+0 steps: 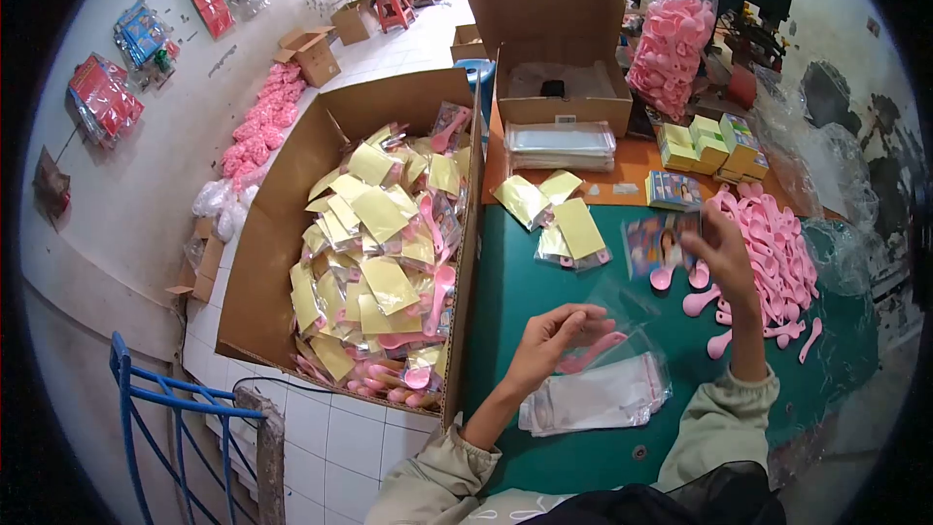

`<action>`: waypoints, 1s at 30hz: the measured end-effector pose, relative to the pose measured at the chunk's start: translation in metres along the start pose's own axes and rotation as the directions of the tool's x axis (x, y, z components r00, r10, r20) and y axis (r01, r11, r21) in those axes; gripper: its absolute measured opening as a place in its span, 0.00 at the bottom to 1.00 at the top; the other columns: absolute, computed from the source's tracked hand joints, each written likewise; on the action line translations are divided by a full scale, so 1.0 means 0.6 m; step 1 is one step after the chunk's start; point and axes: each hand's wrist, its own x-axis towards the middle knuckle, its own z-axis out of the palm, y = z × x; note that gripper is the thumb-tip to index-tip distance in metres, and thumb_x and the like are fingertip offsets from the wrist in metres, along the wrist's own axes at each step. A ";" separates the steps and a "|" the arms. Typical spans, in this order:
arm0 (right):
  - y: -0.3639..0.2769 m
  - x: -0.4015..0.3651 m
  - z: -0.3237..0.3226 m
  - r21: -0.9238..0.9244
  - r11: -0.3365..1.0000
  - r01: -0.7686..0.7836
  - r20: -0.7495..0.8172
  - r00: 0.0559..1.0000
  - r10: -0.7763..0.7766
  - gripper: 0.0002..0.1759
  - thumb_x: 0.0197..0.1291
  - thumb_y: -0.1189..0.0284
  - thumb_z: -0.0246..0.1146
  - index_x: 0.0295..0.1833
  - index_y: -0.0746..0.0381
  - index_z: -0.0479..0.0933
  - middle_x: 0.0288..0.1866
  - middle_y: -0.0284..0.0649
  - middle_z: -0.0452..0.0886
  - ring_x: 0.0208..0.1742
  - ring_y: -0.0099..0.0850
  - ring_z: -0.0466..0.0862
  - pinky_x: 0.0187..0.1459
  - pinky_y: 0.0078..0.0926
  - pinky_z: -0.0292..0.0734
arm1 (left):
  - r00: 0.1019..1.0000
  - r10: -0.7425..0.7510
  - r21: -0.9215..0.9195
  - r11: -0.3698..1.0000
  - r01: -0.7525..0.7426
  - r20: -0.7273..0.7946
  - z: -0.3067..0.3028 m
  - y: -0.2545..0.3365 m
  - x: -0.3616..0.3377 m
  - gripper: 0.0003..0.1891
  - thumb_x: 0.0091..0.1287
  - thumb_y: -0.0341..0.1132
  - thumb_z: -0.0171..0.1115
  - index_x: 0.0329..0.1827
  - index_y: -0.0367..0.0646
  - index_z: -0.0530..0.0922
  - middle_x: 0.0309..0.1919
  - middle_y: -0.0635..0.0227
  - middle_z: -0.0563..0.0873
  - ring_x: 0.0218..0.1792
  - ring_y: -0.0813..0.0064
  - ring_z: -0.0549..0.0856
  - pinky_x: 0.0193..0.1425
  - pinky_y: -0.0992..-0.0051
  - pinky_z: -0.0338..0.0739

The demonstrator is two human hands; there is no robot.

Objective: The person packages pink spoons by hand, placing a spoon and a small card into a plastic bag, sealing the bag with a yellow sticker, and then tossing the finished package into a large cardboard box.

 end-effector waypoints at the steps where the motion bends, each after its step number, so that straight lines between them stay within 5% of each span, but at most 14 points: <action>1: -0.066 -0.032 0.008 0.109 0.963 -0.247 0.099 0.967 0.236 0.11 0.57 0.80 0.60 0.47 0.67 0.73 0.36 0.34 0.79 0.36 0.21 0.80 0.33 0.19 0.76 | 1.000 -0.002 0.000 1.000 0.002 -0.001 0.004 0.003 0.001 0.15 0.74 0.35 0.46 0.51 0.32 0.76 0.44 0.58 0.84 0.45 0.73 0.84 0.54 0.75 0.77; 4: -0.125 -0.073 0.015 -0.203 0.961 -0.188 0.308 0.919 0.245 0.12 0.55 0.83 0.60 0.46 0.67 0.74 0.35 0.39 0.80 0.36 0.25 0.81 0.36 0.22 0.76 | 1.000 0.004 0.087 0.996 -0.006 0.017 0.012 0.003 -0.001 0.16 0.74 0.37 0.47 0.51 0.32 0.76 0.43 0.60 0.84 0.43 0.73 0.84 0.51 0.75 0.78; 7: -0.140 -0.086 0.023 -0.341 0.936 0.085 0.315 0.949 0.029 0.12 0.52 0.84 0.61 0.44 0.66 0.75 0.35 0.43 0.79 0.34 0.32 0.81 0.34 0.26 0.76 | 0.992 -0.015 0.153 0.988 -0.005 0.124 0.017 0.008 -0.009 0.16 0.74 0.37 0.48 0.48 0.32 0.78 0.41 0.65 0.84 0.42 0.77 0.83 0.49 0.77 0.78; 10: -0.153 -0.092 0.023 -0.412 0.889 0.201 0.362 0.931 -0.042 0.11 0.50 0.83 0.63 0.42 0.65 0.76 0.35 0.44 0.79 0.33 0.38 0.81 0.35 0.29 0.75 | 0.987 -0.056 0.266 0.964 0.014 0.150 0.013 0.007 -0.016 0.15 0.73 0.35 0.48 0.48 0.31 0.78 0.40 0.65 0.84 0.43 0.78 0.83 0.51 0.77 0.77; 14: -0.158 -0.107 0.022 -0.458 0.870 0.183 0.295 0.954 -0.046 0.12 0.48 0.84 0.63 0.41 0.65 0.76 0.34 0.43 0.78 0.35 0.40 0.81 0.35 0.31 0.75 | 0.986 0.006 0.161 0.986 -0.034 0.168 0.021 0.017 -0.021 0.15 0.73 0.35 0.49 0.49 0.31 0.78 0.42 0.65 0.84 0.42 0.81 0.81 0.50 0.78 0.77; 30: -0.172 -0.134 0.024 -0.514 0.844 0.154 0.235 0.971 -0.034 0.10 0.48 0.82 0.64 0.39 0.64 0.75 0.33 0.42 0.77 0.33 0.41 0.80 0.33 0.32 0.72 | 0.992 0.021 0.305 0.950 -0.059 0.125 0.029 0.010 -0.033 0.15 0.73 0.34 0.50 0.51 0.31 0.77 0.42 0.65 0.84 0.42 0.81 0.81 0.50 0.78 0.77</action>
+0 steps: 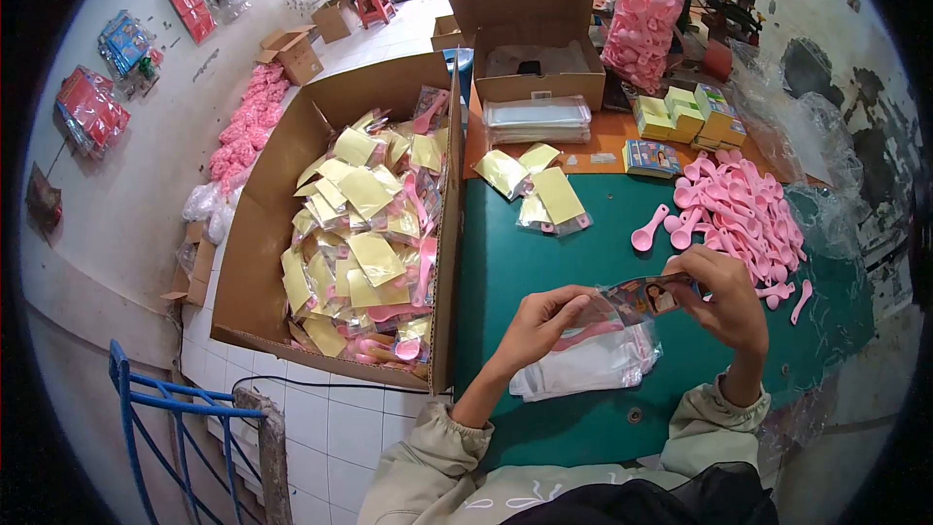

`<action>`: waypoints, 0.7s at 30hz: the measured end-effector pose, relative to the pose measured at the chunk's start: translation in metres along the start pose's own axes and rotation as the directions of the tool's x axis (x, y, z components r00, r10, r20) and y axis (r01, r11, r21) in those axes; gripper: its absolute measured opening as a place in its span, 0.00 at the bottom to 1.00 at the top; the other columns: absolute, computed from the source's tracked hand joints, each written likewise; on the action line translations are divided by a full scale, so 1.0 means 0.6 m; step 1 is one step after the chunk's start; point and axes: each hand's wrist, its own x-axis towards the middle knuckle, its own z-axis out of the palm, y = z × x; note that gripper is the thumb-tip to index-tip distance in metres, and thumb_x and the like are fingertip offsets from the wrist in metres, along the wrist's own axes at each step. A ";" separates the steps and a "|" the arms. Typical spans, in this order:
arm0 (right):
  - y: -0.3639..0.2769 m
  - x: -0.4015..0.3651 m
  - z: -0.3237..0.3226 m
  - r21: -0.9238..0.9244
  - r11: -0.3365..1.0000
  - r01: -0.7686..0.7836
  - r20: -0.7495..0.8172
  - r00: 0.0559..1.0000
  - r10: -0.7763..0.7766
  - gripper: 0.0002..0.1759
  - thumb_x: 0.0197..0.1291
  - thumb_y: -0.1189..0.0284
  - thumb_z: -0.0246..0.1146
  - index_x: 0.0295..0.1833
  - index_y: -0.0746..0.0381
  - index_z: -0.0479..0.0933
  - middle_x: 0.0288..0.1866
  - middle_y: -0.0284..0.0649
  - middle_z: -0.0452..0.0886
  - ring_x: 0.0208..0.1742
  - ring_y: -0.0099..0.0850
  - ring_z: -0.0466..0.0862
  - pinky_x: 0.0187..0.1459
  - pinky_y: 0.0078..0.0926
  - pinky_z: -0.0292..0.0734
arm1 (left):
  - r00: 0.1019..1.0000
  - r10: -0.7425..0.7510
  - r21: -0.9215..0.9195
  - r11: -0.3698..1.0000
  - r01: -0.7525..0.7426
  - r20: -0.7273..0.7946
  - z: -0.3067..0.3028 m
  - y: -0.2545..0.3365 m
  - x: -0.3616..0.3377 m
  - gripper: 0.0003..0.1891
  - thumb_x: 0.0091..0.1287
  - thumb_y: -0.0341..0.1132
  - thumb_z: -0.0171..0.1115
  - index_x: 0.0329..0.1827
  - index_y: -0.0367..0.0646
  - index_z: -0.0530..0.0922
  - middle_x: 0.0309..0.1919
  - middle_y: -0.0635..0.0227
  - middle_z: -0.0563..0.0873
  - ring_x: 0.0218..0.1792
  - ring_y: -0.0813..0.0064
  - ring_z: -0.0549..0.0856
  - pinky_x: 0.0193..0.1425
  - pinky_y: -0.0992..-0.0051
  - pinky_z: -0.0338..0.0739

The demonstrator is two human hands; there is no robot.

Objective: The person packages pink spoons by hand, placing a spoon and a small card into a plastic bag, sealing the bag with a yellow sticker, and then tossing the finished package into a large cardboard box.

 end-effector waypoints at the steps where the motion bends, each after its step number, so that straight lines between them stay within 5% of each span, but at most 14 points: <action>1: 0.000 -0.002 0.000 0.020 1.000 -0.024 -0.012 1.000 0.025 0.10 0.48 0.82 0.64 0.39 0.64 0.75 0.33 0.42 0.77 0.33 0.41 0.80 0.33 0.32 0.72 | 1.000 0.007 -0.029 1.000 -0.007 0.006 0.000 -0.001 0.000 0.15 0.73 0.34 0.50 0.51 0.31 0.77 0.42 0.65 0.84 0.42 0.81 0.81 0.50 0.78 0.77; 5: 0.006 -0.005 0.007 0.010 1.000 -0.017 -0.009 1.000 0.017 0.10 0.48 0.83 0.63 0.39 0.65 0.75 0.33 0.42 0.77 0.32 0.40 0.80 0.33 0.31 0.72 | 1.000 -0.002 0.105 0.995 0.002 -0.009 -0.003 -0.017 0.000 0.14 0.73 0.33 0.50 0.51 0.31 0.77 0.42 0.63 0.85 0.42 0.79 0.82 0.49 0.78 0.77; 10: 0.005 -0.006 0.006 0.056 0.995 -0.078 -0.039 0.996 0.080 0.10 0.48 0.84 0.63 0.39 0.66 0.75 0.33 0.42 0.78 0.32 0.38 0.80 0.32 0.29 0.73 | 0.998 0.027 0.030 0.999 -0.025 -0.048 0.000 -0.012 0.001 0.13 0.72 0.33 0.50 0.49 0.32 0.79 0.39 0.65 0.86 0.41 0.80 0.83 0.47 0.79 0.78; 13: 0.011 -0.005 0.012 0.052 0.998 -0.036 -0.110 0.993 0.041 0.10 0.47 0.85 0.62 0.37 0.65 0.78 0.30 0.36 0.77 0.28 0.25 0.77 0.24 0.20 0.68 | 0.997 0.020 -0.040 0.999 -0.023 -0.077 0.006 0.001 0.002 0.13 0.72 0.33 0.51 0.48 0.33 0.80 0.39 0.66 0.86 0.41 0.80 0.83 0.46 0.80 0.78; 19: 0.018 0.000 0.012 0.036 0.999 0.022 -0.093 0.996 -0.018 0.10 0.46 0.84 0.63 0.37 0.63 0.78 0.29 0.35 0.77 0.27 0.25 0.76 0.23 0.20 0.67 | 0.992 0.073 -0.050 0.996 -0.079 -0.107 0.011 -0.007 0.006 0.13 0.72 0.33 0.51 0.48 0.33 0.80 0.39 0.65 0.85 0.39 0.80 0.83 0.46 0.80 0.78; 21: 0.013 0.004 0.007 0.053 0.997 -0.052 0.004 0.999 0.052 0.09 0.48 0.84 0.63 0.37 0.64 0.77 0.31 0.40 0.77 0.30 0.33 0.79 0.29 0.25 0.71 | 0.995 0.046 0.003 0.999 -0.046 -0.088 0.010 -0.013 0.005 0.13 0.71 0.33 0.52 0.49 0.34 0.80 0.38 0.65 0.86 0.38 0.81 0.83 0.45 0.80 0.78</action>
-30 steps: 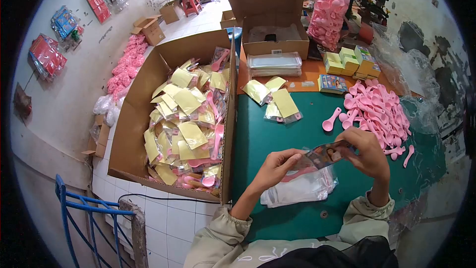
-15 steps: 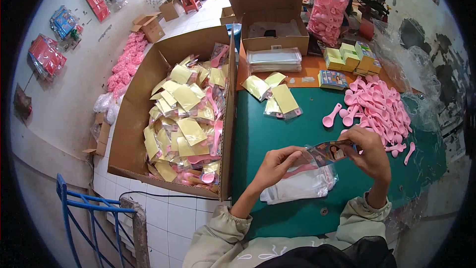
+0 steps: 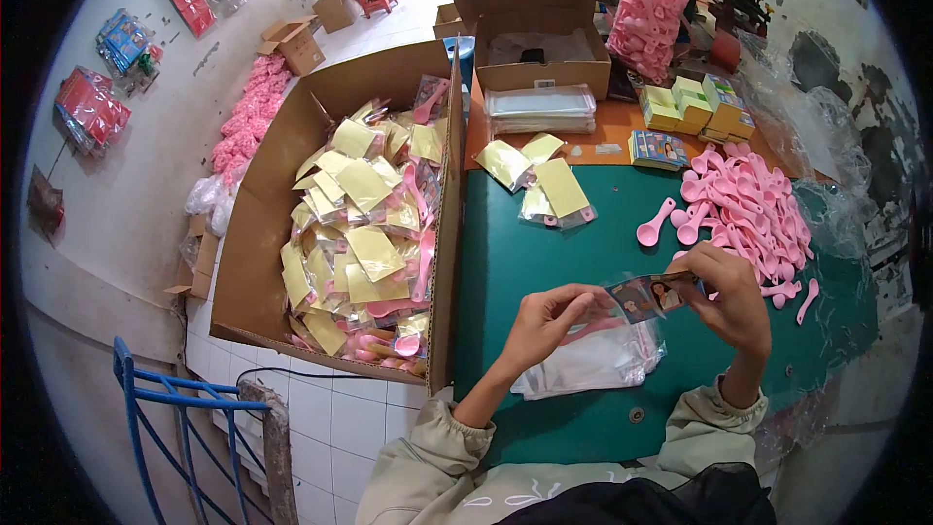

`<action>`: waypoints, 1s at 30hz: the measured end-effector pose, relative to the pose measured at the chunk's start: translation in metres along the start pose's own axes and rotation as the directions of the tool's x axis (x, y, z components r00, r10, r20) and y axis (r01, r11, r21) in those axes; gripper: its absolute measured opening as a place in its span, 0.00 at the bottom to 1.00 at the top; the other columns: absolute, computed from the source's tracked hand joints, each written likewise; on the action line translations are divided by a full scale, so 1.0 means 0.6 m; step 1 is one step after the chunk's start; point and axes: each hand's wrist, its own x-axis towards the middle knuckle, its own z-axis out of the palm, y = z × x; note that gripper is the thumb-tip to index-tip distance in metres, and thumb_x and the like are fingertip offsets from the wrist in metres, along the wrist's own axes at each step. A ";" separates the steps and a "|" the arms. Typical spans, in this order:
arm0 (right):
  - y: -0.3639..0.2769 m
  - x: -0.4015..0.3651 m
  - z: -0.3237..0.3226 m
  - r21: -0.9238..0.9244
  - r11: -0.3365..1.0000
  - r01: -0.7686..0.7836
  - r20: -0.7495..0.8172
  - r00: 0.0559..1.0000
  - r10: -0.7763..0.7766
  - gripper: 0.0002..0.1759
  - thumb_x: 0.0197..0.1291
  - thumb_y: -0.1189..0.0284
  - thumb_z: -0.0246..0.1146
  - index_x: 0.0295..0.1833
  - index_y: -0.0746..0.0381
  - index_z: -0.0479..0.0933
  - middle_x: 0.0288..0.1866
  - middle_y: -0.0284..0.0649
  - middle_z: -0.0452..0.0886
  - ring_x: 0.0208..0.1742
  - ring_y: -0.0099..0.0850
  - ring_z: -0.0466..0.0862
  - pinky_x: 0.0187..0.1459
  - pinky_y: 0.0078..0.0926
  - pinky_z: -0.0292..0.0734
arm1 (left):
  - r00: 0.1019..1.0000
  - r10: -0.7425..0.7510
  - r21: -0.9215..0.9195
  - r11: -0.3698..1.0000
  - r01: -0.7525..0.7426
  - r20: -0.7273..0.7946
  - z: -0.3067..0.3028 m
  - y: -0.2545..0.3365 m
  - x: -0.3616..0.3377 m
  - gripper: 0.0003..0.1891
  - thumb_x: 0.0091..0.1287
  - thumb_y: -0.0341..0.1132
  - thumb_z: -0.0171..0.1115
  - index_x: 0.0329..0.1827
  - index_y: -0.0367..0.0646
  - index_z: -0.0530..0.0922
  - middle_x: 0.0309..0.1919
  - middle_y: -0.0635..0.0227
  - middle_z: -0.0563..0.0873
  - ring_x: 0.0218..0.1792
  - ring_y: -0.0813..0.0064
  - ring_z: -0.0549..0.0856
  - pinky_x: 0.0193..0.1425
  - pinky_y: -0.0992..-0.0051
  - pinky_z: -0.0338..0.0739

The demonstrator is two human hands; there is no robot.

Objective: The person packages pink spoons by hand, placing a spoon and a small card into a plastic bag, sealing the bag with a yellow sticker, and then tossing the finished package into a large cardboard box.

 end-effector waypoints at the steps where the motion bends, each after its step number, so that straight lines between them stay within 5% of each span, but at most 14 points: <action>1: -0.002 0.001 -0.002 0.005 0.999 -0.038 0.045 0.998 0.038 0.08 0.49 0.84 0.62 0.37 0.65 0.77 0.32 0.42 0.77 0.32 0.37 0.80 0.31 0.28 0.73 | 1.000 -0.026 0.038 0.999 0.025 0.012 -0.001 -0.008 -0.002 0.13 0.71 0.34 0.53 0.49 0.34 0.80 0.38 0.66 0.86 0.37 0.81 0.83 0.44 0.80 0.79; 6: 0.016 0.003 0.024 0.015 0.998 0.064 0.212 0.975 -0.066 0.10 0.49 0.80 0.64 0.38 0.65 0.73 0.33 0.44 0.77 0.34 0.42 0.80 0.33 0.33 0.73 | 0.981 -0.118 0.145 0.985 0.096 0.152 -0.001 -0.003 0.000 0.15 0.71 0.34 0.53 0.54 0.32 0.77 0.42 0.65 0.85 0.42 0.81 0.82 0.48 0.78 0.78; 9: 0.025 0.009 0.044 0.048 0.993 0.106 0.292 0.950 -0.115 0.13 0.49 0.77 0.64 0.40 0.64 0.70 0.33 0.46 0.77 0.35 0.46 0.79 0.35 0.37 0.73 | 0.990 -0.020 0.173 0.985 -0.005 0.139 0.002 0.001 0.003 0.15 0.71 0.33 0.53 0.55 0.34 0.77 0.41 0.66 0.85 0.39 0.82 0.82 0.45 0.79 0.79; 13: 0.047 0.015 0.080 0.097 0.985 0.145 0.362 0.916 -0.171 0.14 0.50 0.76 0.63 0.42 0.64 0.69 0.33 0.47 0.76 0.36 0.49 0.78 0.36 0.40 0.73 | 0.984 -0.078 0.287 0.957 0.030 0.160 -0.006 0.007 0.003 0.16 0.69 0.32 0.56 0.58 0.38 0.75 0.36 0.64 0.86 0.33 0.85 0.81 0.38 0.78 0.78; 19: 0.055 0.007 0.096 0.092 0.987 0.135 0.334 0.929 -0.158 0.16 0.48 0.77 0.62 0.46 0.64 0.72 0.33 0.47 0.76 0.35 0.51 0.77 0.37 0.40 0.73 | 0.995 -0.020 0.439 0.898 -0.026 0.099 -0.013 0.022 -0.004 0.27 0.66 0.34 0.60 0.68 0.47 0.64 0.31 0.59 0.87 0.30 0.83 0.82 0.34 0.76 0.77; 22: 0.077 -0.001 0.102 0.184 0.973 0.138 0.406 0.891 -0.203 0.12 0.49 0.76 0.64 0.41 0.65 0.75 0.29 0.43 0.76 0.29 0.43 0.78 0.33 0.36 0.73 | 0.997 -0.021 0.503 0.864 -0.017 0.071 -0.016 0.008 -0.009 0.31 0.64 0.37 0.63 0.69 0.49 0.61 0.34 0.59 0.87 0.32 0.82 0.83 0.36 0.76 0.77; 24: 0.074 -0.014 0.098 0.292 0.946 -0.140 0.362 0.932 0.026 0.10 0.48 0.75 0.67 0.36 0.65 0.75 0.25 0.39 0.74 0.26 0.32 0.76 0.29 0.30 0.71 | 0.998 -0.048 0.576 0.817 0.010 0.051 -0.031 0.005 -0.022 0.33 0.62 0.38 0.65 0.69 0.47 0.61 0.35 0.59 0.87 0.34 0.81 0.84 0.39 0.77 0.78; 26: 0.083 -0.031 0.096 0.415 0.842 -0.345 0.334 0.918 0.212 0.12 0.47 0.75 0.70 0.32 0.67 0.73 0.21 0.30 0.71 0.26 0.16 0.71 0.26 0.19 0.66 | 0.994 -0.081 0.345 0.937 0.052 0.070 -0.053 0.007 -0.040 0.33 0.61 0.36 0.66 0.68 0.46 0.61 0.36 0.60 0.87 0.36 0.80 0.84 0.42 0.78 0.78; 28: 0.095 -0.045 0.099 0.450 0.791 -0.414 0.321 0.902 0.290 0.12 0.48 0.74 0.70 0.31 0.67 0.73 0.22 0.29 0.71 0.26 0.15 0.70 0.27 0.17 0.66 | 0.991 -0.106 0.062 0.993 0.102 0.076 -0.056 -0.005 -0.054 0.33 0.60 0.32 0.67 0.67 0.43 0.62 0.36 0.63 0.86 0.38 0.79 0.83 0.45 0.79 0.77; 30: 0.091 -0.050 0.100 0.504 0.705 -0.499 0.350 0.864 0.362 0.12 0.49 0.75 0.71 0.28 0.65 0.72 0.25 0.28 0.75 0.28 0.15 0.72 0.29 0.15 0.68 | 0.993 -0.120 0.103 0.988 0.118 0.012 -0.053 -0.004 -0.058 0.33 0.60 0.31 0.67 0.68 0.42 0.62 0.36 0.63 0.86 0.38 0.81 0.83 0.44 0.80 0.77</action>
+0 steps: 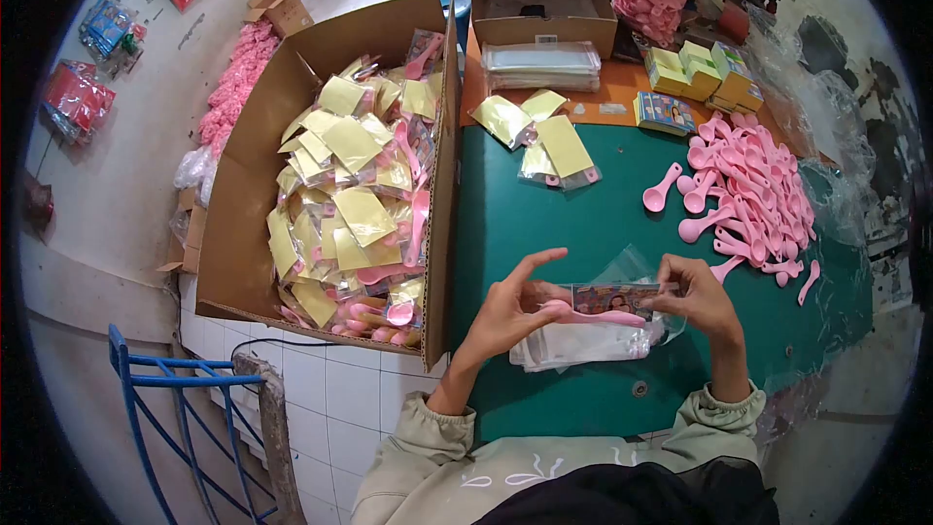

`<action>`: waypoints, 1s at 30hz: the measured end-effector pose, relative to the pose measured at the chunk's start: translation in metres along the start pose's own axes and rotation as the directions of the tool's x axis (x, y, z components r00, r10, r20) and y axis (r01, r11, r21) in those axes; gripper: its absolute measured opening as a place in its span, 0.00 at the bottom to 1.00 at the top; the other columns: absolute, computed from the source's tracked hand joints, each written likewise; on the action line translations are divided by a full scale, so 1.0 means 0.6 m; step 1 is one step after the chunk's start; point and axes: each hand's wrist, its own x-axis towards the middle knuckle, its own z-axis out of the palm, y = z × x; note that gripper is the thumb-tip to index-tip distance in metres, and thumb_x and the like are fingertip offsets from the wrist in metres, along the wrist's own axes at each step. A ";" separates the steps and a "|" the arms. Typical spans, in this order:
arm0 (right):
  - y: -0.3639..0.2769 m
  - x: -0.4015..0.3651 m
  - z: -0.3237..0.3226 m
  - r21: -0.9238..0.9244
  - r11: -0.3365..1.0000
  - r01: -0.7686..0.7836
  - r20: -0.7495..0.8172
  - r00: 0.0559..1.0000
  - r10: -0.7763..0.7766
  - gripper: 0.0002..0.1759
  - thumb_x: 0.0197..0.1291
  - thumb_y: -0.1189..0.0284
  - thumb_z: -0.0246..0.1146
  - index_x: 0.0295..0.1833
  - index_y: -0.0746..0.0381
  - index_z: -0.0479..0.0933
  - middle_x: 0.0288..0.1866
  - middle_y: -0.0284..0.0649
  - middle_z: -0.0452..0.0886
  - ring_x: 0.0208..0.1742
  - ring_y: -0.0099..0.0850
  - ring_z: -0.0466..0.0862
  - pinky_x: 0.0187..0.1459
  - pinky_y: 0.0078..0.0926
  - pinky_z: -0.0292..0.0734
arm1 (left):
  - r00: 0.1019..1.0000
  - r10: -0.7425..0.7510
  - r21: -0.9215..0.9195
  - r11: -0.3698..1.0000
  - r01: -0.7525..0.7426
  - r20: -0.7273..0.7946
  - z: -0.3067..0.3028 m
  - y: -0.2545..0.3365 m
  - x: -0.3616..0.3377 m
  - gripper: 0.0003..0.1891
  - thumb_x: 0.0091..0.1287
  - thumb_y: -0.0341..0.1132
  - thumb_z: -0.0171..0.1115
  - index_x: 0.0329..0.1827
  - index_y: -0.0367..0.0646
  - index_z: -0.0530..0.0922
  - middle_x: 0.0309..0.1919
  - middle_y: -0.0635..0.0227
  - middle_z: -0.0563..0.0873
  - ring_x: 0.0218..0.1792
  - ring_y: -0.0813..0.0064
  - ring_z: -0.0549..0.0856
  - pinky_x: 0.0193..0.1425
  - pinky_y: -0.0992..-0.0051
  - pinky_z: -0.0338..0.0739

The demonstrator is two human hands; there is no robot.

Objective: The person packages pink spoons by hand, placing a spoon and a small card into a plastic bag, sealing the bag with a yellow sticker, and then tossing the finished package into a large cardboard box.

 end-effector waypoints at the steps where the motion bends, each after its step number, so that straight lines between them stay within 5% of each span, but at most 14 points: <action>1: -0.006 -0.003 0.007 0.052 0.999 -0.005 0.009 1.000 0.004 0.12 0.49 0.75 0.71 0.27 0.65 0.71 0.25 0.29 0.76 0.29 0.14 0.73 0.29 0.15 0.68 | 0.999 -0.007 0.021 1.000 0.008 -0.031 0.001 0.001 -0.001 0.33 0.60 0.30 0.68 0.68 0.42 0.62 0.35 0.63 0.86 0.38 0.81 0.83 0.44 0.80 0.76; 7: 0.001 -0.015 0.020 0.131 0.991 -0.021 -0.006 1.000 0.022 0.11 0.50 0.76 0.69 0.28 0.65 0.72 0.29 0.32 0.80 0.33 0.14 0.76 0.31 0.13 0.69 | 0.992 0.012 -0.003 1.000 -0.012 -0.127 0.017 -0.012 0.002 0.31 0.60 0.29 0.66 0.67 0.44 0.63 0.35 0.63 0.87 0.38 0.80 0.84 0.45 0.79 0.78; 10: 0.012 -0.019 0.034 0.194 0.979 0.064 -0.083 0.995 -0.049 0.09 0.50 0.76 0.69 0.31 0.66 0.75 0.28 0.31 0.79 0.31 0.15 0.75 0.30 0.14 0.68 | 1.000 -0.013 -0.136 0.991 0.013 -0.003 0.026 -0.013 -0.002 0.32 0.60 0.30 0.67 0.66 0.43 0.63 0.35 0.60 0.87 0.39 0.78 0.85 0.45 0.78 0.79; 13: 0.039 -0.011 0.039 0.226 0.963 0.149 -0.108 0.986 -0.127 0.09 0.50 0.77 0.69 0.33 0.66 0.76 0.26 0.30 0.77 0.30 0.15 0.74 0.30 0.14 0.68 | 0.998 -0.056 -0.066 0.996 0.057 0.026 0.025 -0.015 -0.001 0.32 0.60 0.31 0.67 0.66 0.43 0.63 0.36 0.59 0.87 0.40 0.77 0.85 0.46 0.76 0.79; 16: 0.026 -0.015 0.041 0.026 0.991 0.134 -0.128 0.983 -0.130 0.09 0.50 0.78 0.68 0.36 0.66 0.76 0.27 0.31 0.77 0.31 0.16 0.74 0.30 0.15 0.68 | 0.994 -0.083 0.069 0.994 0.088 -0.075 0.025 -0.007 -0.003 0.33 0.62 0.27 0.64 0.69 0.41 0.58 0.39 0.61 0.85 0.40 0.77 0.83 0.48 0.77 0.78; 19: -0.002 -0.030 0.049 -0.146 0.968 0.202 -0.241 0.942 -0.233 0.12 0.50 0.78 0.67 0.42 0.66 0.77 0.31 0.37 0.79 0.33 0.22 0.78 0.34 0.19 0.72 | 0.937 0.248 0.484 0.869 -0.102 -0.248 0.045 -0.020 -0.011 0.31 0.69 0.32 0.57 0.71 0.43 0.52 0.42 0.57 0.85 0.41 0.70 0.85 0.48 0.73 0.79; 21: -0.034 -0.032 0.066 -0.333 0.896 0.296 -0.215 0.901 -0.377 0.16 0.51 0.78 0.66 0.47 0.65 0.77 0.35 0.41 0.80 0.35 0.28 0.81 0.36 0.22 0.75 | 0.991 0.020 0.159 0.987 0.001 -0.132 0.054 -0.022 -0.033 0.31 0.72 0.37 0.49 0.73 0.46 0.46 0.43 0.54 0.84 0.42 0.66 0.85 0.49 0.71 0.80; 22: -0.043 -0.036 0.068 -0.324 0.898 0.299 -0.043 0.943 -0.330 0.22 0.50 0.75 0.67 0.53 0.64 0.74 0.46 0.46 0.78 0.44 0.39 0.81 0.43 0.29 0.77 | 0.996 -0.079 -0.003 0.997 0.079 -0.047 0.056 -0.022 -0.044 0.30 0.74 0.40 0.46 0.73 0.47 0.43 0.44 0.53 0.84 0.43 0.64 0.85 0.49 0.69 0.80; 25: -0.031 -0.042 0.089 -0.503 0.729 0.465 0.266 0.885 -0.381 0.25 0.51 0.72 0.67 0.56 0.63 0.72 0.55 0.46 0.74 0.53 0.42 0.76 0.50 0.32 0.74 | 0.962 -0.271 -0.208 0.940 0.270 0.021 0.057 -0.022 -0.070 0.29 0.76 0.42 0.38 0.74 0.46 0.40 0.44 0.52 0.83 0.42 0.65 0.86 0.45 0.70 0.82; 30: -0.008 -0.037 0.120 -0.558 0.687 0.465 0.323 0.885 -0.336 0.19 0.49 0.72 0.67 0.47 0.62 0.73 0.48 0.45 0.72 0.50 0.42 0.74 0.48 0.36 0.73 | 0.946 -0.322 -0.160 0.932 0.324 0.039 0.059 -0.031 -0.098 0.27 0.76 0.39 0.38 0.75 0.52 0.41 0.46 0.50 0.82 0.47 0.64 0.84 0.49 0.67 0.81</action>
